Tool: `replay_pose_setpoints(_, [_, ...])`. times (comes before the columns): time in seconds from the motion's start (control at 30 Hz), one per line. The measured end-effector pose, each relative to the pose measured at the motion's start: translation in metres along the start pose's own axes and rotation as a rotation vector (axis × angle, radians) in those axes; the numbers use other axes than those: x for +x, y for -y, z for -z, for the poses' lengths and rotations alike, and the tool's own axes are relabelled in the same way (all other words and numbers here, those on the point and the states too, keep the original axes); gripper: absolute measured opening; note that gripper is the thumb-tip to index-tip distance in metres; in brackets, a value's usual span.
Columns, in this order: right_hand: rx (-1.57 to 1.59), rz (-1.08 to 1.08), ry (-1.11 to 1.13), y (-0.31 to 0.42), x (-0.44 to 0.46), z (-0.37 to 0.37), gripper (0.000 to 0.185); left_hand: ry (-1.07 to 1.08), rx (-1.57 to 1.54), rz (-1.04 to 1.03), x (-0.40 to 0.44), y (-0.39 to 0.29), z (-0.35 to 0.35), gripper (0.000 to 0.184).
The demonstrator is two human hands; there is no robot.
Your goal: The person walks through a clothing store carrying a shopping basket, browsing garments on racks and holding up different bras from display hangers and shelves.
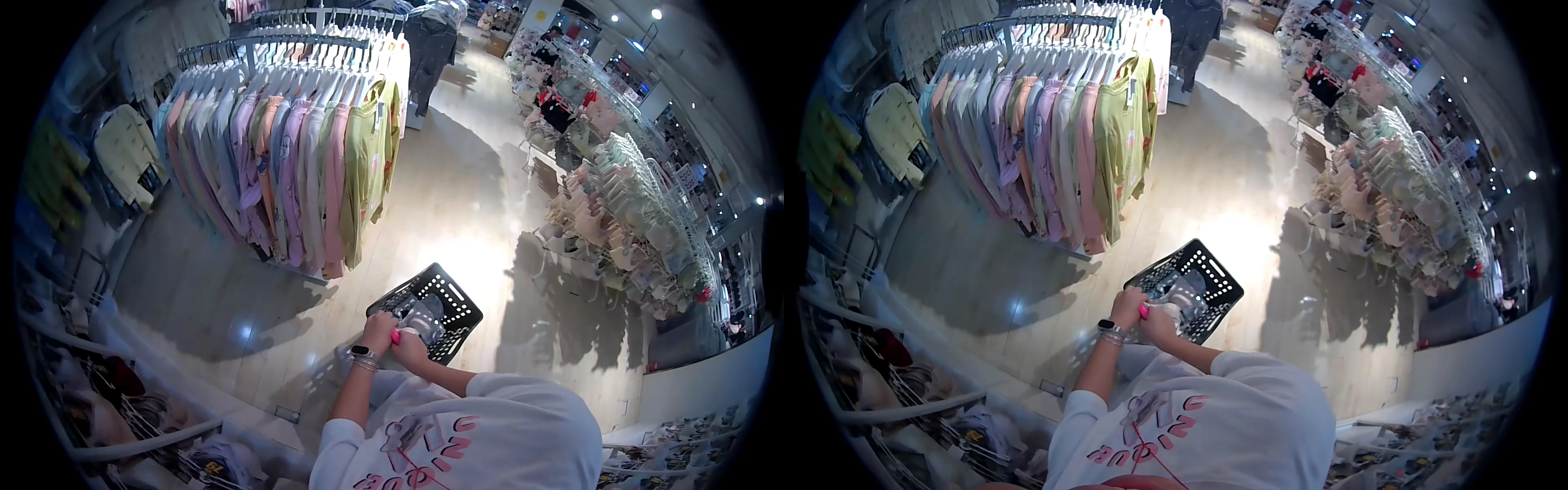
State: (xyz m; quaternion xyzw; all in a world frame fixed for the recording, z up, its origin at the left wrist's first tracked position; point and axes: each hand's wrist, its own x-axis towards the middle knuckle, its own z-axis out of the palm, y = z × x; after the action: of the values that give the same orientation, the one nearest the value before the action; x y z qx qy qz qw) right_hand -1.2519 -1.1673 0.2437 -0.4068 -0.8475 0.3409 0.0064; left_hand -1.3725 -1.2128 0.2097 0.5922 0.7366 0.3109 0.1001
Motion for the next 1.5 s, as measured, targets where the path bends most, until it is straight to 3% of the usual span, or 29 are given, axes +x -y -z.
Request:
replay_pose_setpoints(0.57, [0.304, -0.32, -0.156, 0.022, 0.07, -0.018, 0.023, 0.189, -0.175, -0.358, 0.092, 0.055, 0.016, 0.008])
replay_pose_setpoints(0.87, [0.285, -0.443, -0.282, 0.035, 0.077, -0.035, 0.028, 0.271, -0.143, -0.483, 0.104, 0.074, 0.021, 0.006])
replay_pose_setpoints(1.17, [0.101, -0.673, -0.343, 0.099, 0.085, -0.06, 0.029, 0.398, -0.178, -0.552, 0.101, 0.114, 0.05, 0.011])
replay_pose_setpoints(1.5, [-0.068, -0.727, -0.426, 0.201, 0.092, -0.104, 0.023, 0.553, -0.054, -0.621, 0.074, 0.18, 0.11, 0.011])
